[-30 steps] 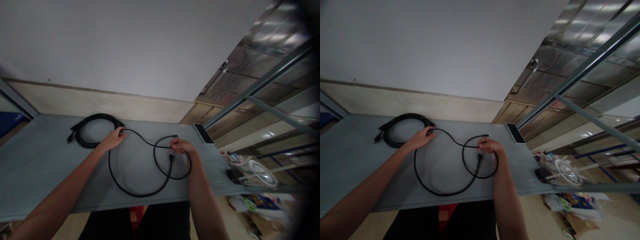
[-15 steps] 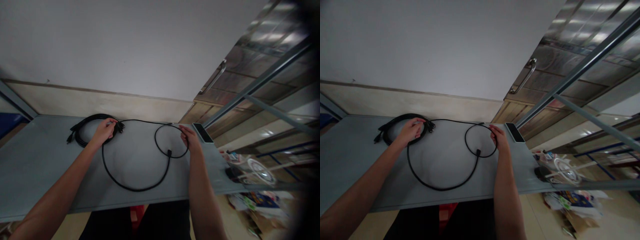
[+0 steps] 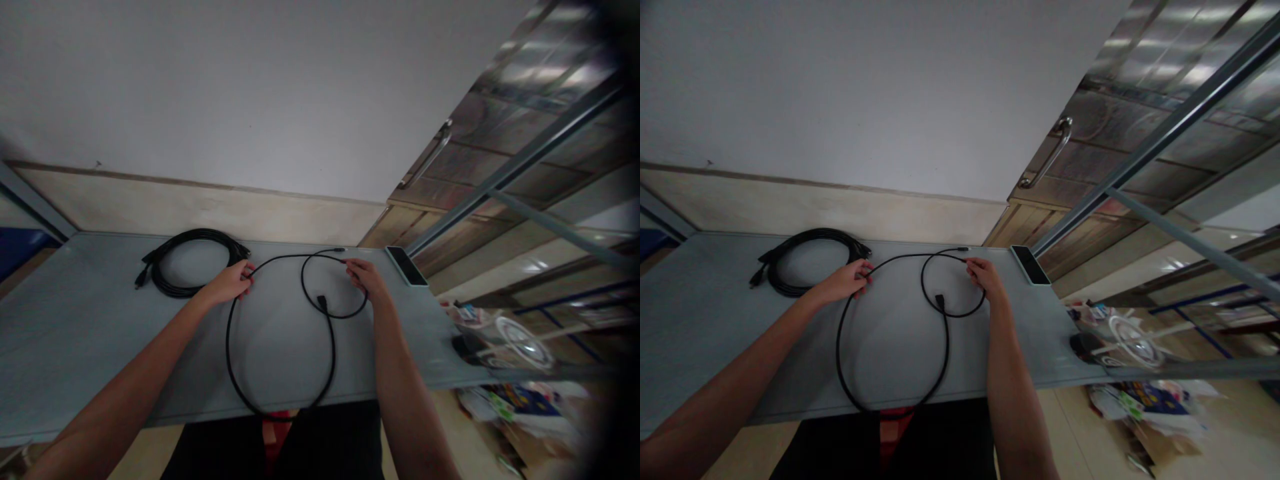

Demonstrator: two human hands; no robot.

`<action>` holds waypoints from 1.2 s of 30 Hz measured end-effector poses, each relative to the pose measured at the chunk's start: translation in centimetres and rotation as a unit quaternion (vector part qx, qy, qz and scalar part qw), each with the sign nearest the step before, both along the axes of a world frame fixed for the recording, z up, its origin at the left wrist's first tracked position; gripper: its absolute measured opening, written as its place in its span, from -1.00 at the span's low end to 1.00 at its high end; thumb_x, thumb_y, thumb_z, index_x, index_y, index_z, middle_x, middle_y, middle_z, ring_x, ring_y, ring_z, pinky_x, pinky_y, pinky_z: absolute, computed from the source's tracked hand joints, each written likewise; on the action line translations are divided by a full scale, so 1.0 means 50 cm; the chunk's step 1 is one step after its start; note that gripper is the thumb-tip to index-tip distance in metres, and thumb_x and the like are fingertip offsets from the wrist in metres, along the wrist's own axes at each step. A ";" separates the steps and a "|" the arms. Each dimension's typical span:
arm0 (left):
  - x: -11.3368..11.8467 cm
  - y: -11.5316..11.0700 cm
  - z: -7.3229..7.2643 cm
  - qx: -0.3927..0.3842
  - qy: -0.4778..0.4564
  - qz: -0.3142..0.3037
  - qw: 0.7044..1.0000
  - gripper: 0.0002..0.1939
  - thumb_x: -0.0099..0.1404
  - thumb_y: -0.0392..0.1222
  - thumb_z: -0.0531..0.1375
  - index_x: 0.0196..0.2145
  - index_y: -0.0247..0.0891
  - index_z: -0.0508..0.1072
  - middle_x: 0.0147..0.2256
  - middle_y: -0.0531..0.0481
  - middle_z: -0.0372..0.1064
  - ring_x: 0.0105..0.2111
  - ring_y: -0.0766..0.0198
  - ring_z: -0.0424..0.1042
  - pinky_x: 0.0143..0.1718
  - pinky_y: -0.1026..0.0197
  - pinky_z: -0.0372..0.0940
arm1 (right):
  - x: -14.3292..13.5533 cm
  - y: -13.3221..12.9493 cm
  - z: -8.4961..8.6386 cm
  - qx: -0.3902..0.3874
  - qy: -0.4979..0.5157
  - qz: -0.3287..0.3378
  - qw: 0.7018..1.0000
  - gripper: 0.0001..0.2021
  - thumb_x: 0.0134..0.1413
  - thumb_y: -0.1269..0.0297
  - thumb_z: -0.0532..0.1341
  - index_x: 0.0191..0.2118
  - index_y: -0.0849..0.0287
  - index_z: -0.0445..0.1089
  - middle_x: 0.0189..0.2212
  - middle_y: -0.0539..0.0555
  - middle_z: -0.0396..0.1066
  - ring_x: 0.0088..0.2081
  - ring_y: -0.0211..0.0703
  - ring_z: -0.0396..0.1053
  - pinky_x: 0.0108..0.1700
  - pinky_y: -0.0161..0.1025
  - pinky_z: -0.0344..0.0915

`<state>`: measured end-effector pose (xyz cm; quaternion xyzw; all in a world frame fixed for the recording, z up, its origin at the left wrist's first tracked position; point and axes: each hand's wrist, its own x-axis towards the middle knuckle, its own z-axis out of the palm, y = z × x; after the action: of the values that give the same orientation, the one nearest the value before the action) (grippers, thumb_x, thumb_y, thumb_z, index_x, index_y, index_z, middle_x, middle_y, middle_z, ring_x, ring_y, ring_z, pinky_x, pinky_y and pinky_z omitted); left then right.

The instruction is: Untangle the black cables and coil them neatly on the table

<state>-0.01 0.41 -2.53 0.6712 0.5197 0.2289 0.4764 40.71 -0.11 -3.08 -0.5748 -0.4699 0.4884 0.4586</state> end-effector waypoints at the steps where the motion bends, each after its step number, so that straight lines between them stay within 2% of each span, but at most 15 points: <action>1: 0.004 0.001 -0.007 0.015 0.015 0.010 1.000 -0.49 0.16 -0.25 0.17 0.09 -0.35 0.34 -0.27 -0.14 0.50 -0.54 0.28 0.42 -0.52 0.24 0.28 | 0.001 0.001 -0.001 -0.016 -0.002 0.025 1.000 -0.62 -0.02 0.12 0.35 -0.11 0.25 0.48 -0.60 -0.10 0.19 -0.69 -0.44 -0.03 -0.72 -0.38 -0.19; 4: 0.010 0.006 -0.019 0.085 0.058 0.035 0.994 -0.48 0.26 -0.16 0.14 0.16 -0.36 0.35 -0.22 -0.20 0.53 -0.37 0.16 0.51 -0.33 0.17 0.36 | 0.005 -0.003 -0.003 -0.090 0.021 0.140 0.986 -0.60 -0.07 0.13 0.39 -0.13 0.29 0.51 -0.65 -0.16 0.08 -0.70 -0.45 -0.08 -0.71 -0.39 -0.21; 7: 0.006 0.013 -0.019 0.120 0.049 0.020 0.991 -0.53 0.33 -0.04 0.10 0.09 -0.34 0.45 -0.09 -0.24 0.53 -0.13 0.06 0.52 -0.11 0.10 0.37 | 0.015 -0.014 -0.004 -0.173 0.035 0.280 0.943 -0.62 -0.10 0.16 0.41 -0.18 0.33 0.53 -0.69 -0.19 0.03 -0.72 -0.47 -0.12 -0.70 -0.41 -0.23; 9: 0.004 0.016 -0.016 0.123 0.030 0.007 0.992 -0.56 0.31 -0.02 0.13 0.03 -0.32 0.50 -0.02 -0.23 0.51 -0.05 0.03 0.49 -0.04 0.08 0.36 | 0.023 -0.025 -0.001 -0.166 0.066 0.316 0.932 -0.65 -0.10 0.19 0.40 -0.20 0.32 0.53 -0.71 -0.20 0.01 -0.73 -0.47 -0.15 -0.71 -0.41 -0.24; 11: 0.004 0.016 -0.009 0.129 0.017 0.009 0.991 -0.59 0.30 -0.03 0.14 -0.02 -0.31 0.53 -0.03 -0.22 0.51 -0.06 0.03 0.50 -0.05 0.08 0.35 | 0.030 -0.034 0.008 -0.084 0.130 0.261 0.953 -0.64 -0.07 0.22 0.36 -0.11 0.26 0.52 -0.68 -0.19 0.06 -0.73 -0.47 -0.19 -0.73 -0.41 -0.24; 13: 0.006 0.013 0.000 0.119 0.007 0.017 0.993 -0.59 0.32 -0.03 0.11 -0.02 -0.31 0.54 -0.16 -0.19 0.55 -0.20 0.06 0.52 -0.16 0.10 0.38 | 0.034 -0.037 0.021 0.037 0.196 0.147 0.969 -0.56 -0.03 0.26 0.31 0.03 0.14 0.46 -0.55 -0.10 0.24 -0.70 -0.46 -0.15 -0.73 -0.41 -0.15; 16: 0.008 0.007 0.017 0.094 -0.010 0.030 0.995 -0.55 0.33 -0.02 0.08 0.04 -0.31 0.51 -0.40 -0.09 0.51 -0.42 0.16 0.47 -0.35 0.16 0.35 | 0.041 -0.029 0.036 0.165 0.247 0.003 0.955 -0.52 -0.03 0.32 0.27 0.09 0.02 0.41 -0.21 0.05 0.43 -0.61 -0.42 0.02 -0.64 -0.40 0.11; 17: 0.007 0.006 0.023 0.096 -0.013 0.040 0.995 -0.55 0.32 -0.03 0.09 0.05 -0.31 0.51 -0.43 -0.07 0.49 -0.44 0.17 0.44 -0.37 0.17 0.33 | 0.044 -0.023 0.037 0.179 0.250 -0.024 0.951 -0.54 -0.04 0.33 0.27 0.06 0.02 0.42 -0.16 0.06 0.44 -0.59 -0.42 0.05 -0.61 -0.40 0.16; 19: 0.000 0.008 0.035 0.114 -0.015 0.067 0.991 -0.57 0.31 -0.04 0.11 0.02 -0.30 0.52 -0.44 -0.06 0.47 -0.43 0.18 0.42 -0.37 0.19 0.31 | 0.052 -0.012 0.030 0.165 0.228 -0.058 0.958 -0.60 -0.09 0.35 0.31 -0.04 0.06 0.45 -0.17 0.06 0.47 -0.61 -0.45 0.04 -0.60 -0.40 0.16; 21: -0.011 0.012 0.046 0.123 -0.013 0.086 0.989 -0.60 0.31 -0.05 0.10 -0.02 -0.29 0.52 -0.45 -0.04 0.44 -0.44 0.20 0.40 -0.40 0.21 0.29 | 0.060 -0.005 0.015 0.118 0.162 -0.081 0.976 -0.68 -0.13 0.34 0.36 -0.15 0.14 0.48 -0.30 0.05 0.49 -0.65 -0.48 -0.01 -0.66 -0.41 0.05; 24: -0.028 0.018 0.058 0.124 0.007 0.065 0.990 -0.66 0.31 -0.08 0.10 -0.09 -0.28 0.53 -0.45 -0.04 0.44 -0.43 0.19 0.40 -0.40 0.22 0.28 | 0.063 -0.003 -0.002 0.051 0.059 -0.094 0.992 -0.69 -0.14 0.22 0.43 -0.23 0.21 0.48 -0.53 -0.02 0.39 -0.70 -0.48 -0.02 -0.72 -0.40 -0.13; 27: -0.033 0.018 0.057 0.164 0.069 0.037 0.983 -0.70 0.29 -0.16 0.12 -0.09 -0.27 0.53 -0.27 -0.13 0.52 -0.24 0.10 0.48 -0.20 0.16 0.33 | 0.055 -0.010 -0.001 0.016 0.052 -0.047 0.997 -0.61 -0.09 0.11 0.43 -0.15 0.22 0.48 -0.68 -0.17 0.11 -0.72 -0.47 -0.09 -0.72 -0.41 -0.20; 30: -0.028 0.015 0.047 0.192 0.120 0.043 0.973 -0.65 0.30 -0.21 0.10 0.01 -0.29 0.48 -0.09 -0.21 0.51 -0.10 0.05 0.48 -0.05 0.10 0.31 | 0.048 -0.021 0.013 -0.073 0.062 0.071 0.993 -0.59 -0.04 0.12 0.41 -0.10 0.26 0.48 -0.69 -0.23 -0.05 -0.73 -0.50 -0.20 -0.72 -0.43 -0.26; 33: -0.022 0.010 0.040 0.165 0.133 0.052 0.976 -0.55 0.32 -0.14 0.12 0.12 -0.34 0.39 -0.12 -0.23 0.51 -0.14 0.04 0.49 -0.09 0.08 0.32 | 0.051 -0.032 0.021 -0.177 0.057 0.215 0.959 -0.63 0.00 0.16 0.40 -0.11 0.29 0.50 -0.70 -0.25 -0.09 -0.73 -0.52 -0.27 -0.73 -0.44 -0.33; 36: -0.017 0.008 0.036 0.166 0.127 0.052 0.977 -0.44 0.31 -0.06 0.17 0.20 -0.34 0.31 -0.16 -0.21 0.50 -0.17 0.04 0.49 -0.10 0.07 0.32 | 0.055 -0.037 0.021 -0.227 0.063 0.302 0.924 -0.68 -0.03 0.20 0.41 -0.19 0.32 0.52 -0.72 -0.26 -0.15 -0.74 -0.52 -0.29 -0.73 -0.45 -0.34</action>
<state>-0.85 0.80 -0.70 0.7368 0.5646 0.2497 0.2759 43.48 -1.94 -2.05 -0.4627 -0.4681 0.7320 0.1757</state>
